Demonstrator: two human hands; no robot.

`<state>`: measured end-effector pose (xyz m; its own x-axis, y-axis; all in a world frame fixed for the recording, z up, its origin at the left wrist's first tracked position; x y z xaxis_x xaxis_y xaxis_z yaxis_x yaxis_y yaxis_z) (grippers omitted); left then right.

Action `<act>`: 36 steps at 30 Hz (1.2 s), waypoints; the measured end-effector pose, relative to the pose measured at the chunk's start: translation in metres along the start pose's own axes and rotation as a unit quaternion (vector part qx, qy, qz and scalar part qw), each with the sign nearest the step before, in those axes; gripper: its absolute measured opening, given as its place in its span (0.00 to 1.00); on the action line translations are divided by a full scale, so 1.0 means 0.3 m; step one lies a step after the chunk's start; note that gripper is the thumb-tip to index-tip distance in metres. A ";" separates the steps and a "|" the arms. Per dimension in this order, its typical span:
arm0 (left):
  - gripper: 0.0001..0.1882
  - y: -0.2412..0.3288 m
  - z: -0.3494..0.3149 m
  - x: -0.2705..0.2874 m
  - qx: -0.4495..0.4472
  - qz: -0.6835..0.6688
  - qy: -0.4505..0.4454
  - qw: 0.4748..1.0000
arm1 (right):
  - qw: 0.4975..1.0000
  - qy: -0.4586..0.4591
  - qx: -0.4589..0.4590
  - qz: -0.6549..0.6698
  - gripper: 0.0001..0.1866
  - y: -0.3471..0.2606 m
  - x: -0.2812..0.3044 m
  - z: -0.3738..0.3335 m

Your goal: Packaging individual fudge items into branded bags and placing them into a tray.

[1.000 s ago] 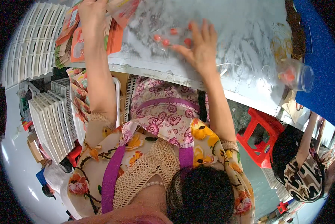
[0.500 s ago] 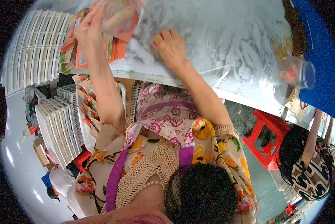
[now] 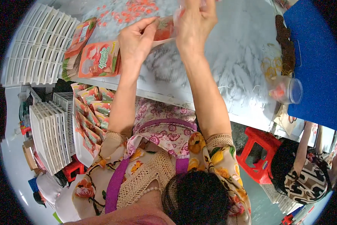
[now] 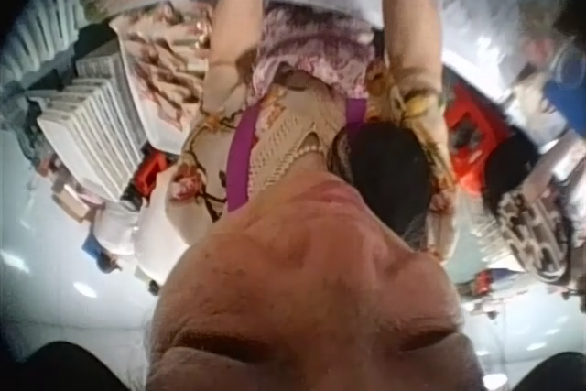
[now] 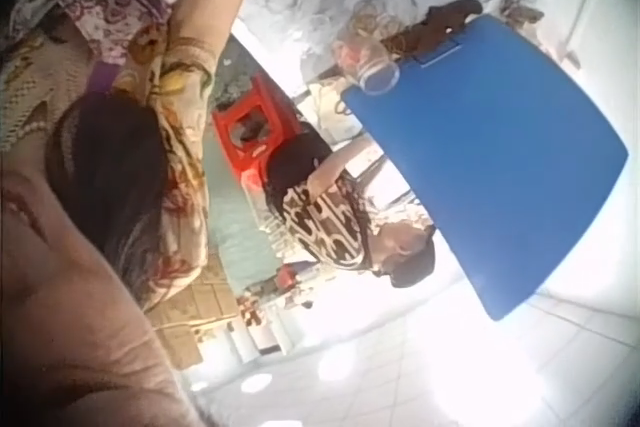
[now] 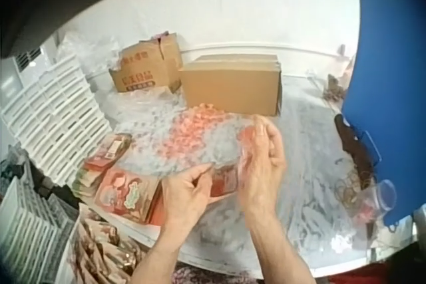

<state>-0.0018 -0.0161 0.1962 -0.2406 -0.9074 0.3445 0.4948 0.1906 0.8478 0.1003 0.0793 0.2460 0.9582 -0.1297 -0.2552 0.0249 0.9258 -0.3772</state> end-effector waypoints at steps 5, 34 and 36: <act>0.13 -0.039 0.020 -0.029 0.029 -0.044 -0.010 0.999 | 0.749 -0.106 -0.615 0.223 0.08 0.107 -0.045 -0.135; 0.13 -0.241 0.088 0.415 0.155 -0.237 -0.097 0.954 | 0.856 -0.457 -0.237 0.044 0.14 0.441 -0.145 -0.571; 0.13 -0.268 0.061 0.449 0.174 -0.241 -0.037 0.954 | 0.867 -0.450 -0.201 0.068 0.14 0.384 -0.211 -0.612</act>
<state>-0.0892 -0.1467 0.1817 -0.4353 -0.8945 -0.1019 0.0088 -0.1174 0.9930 -0.0097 0.1289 0.0553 0.7828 0.4688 0.4092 -0.0339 0.6887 -0.7243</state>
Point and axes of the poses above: each hand's wrist, its own z-axis towards the middle knuckle, its own x-axis out of the back of the hand, y = z × x, the point moved 5 cm from there along z, towards the middle knuckle, and after that the axes turned 9 degrees about y, right-handed, at the moved point
